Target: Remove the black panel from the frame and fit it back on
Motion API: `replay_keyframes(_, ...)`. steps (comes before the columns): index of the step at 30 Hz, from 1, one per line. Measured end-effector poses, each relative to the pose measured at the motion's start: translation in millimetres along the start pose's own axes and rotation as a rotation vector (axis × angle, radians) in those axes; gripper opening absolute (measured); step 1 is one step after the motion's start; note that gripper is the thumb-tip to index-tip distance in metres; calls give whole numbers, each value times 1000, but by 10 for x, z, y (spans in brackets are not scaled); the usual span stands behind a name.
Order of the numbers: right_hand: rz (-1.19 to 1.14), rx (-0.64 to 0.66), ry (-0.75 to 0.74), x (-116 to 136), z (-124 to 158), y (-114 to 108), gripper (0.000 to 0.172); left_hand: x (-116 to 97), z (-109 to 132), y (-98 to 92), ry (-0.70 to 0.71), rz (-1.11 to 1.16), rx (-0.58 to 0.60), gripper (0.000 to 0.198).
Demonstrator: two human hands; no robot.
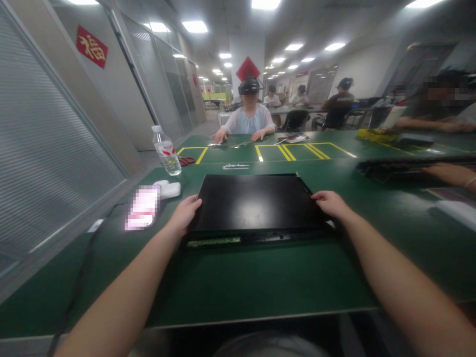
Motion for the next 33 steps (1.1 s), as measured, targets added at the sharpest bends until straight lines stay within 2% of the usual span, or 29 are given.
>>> replay_keyframes(4,7,6,32,-12,19,-4,37,-12,9,-5,4,-31,-7,33)
replay_keyframes(7,27,-3,1,32,39,-33,34,-22,32,8,-7,-36,-6,33)
replay_keyframes(12,84,61,-41,113,97,-21,33,-38,65,32,-13,-33,10,32)
replay_keyframes(20,238,119,-195,261,134,14,40,-26,59,36,-10,-39,21,33)
replay_keyframes(25,230,181,-248,289,190,-17,62,-22,54,33,-14,-41,12,32)
replay_keyframes(30,153,320,-228,223,281,-24,94,-29,60,14,-16,-57,-2,31)
replay_keyframes(33,89,390,-233,178,323,-41,107,-26,59,22,-16,-51,11,30)
Point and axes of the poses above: each hand's wrist, its own z-axis away from the middle knuckle, its own y-axis out of the palm, x = y × z, the point moved 10 cm from there along -z, towards the middle knuckle, and after that the axes turned 5 degrees about -x, right-handed, at the moved point
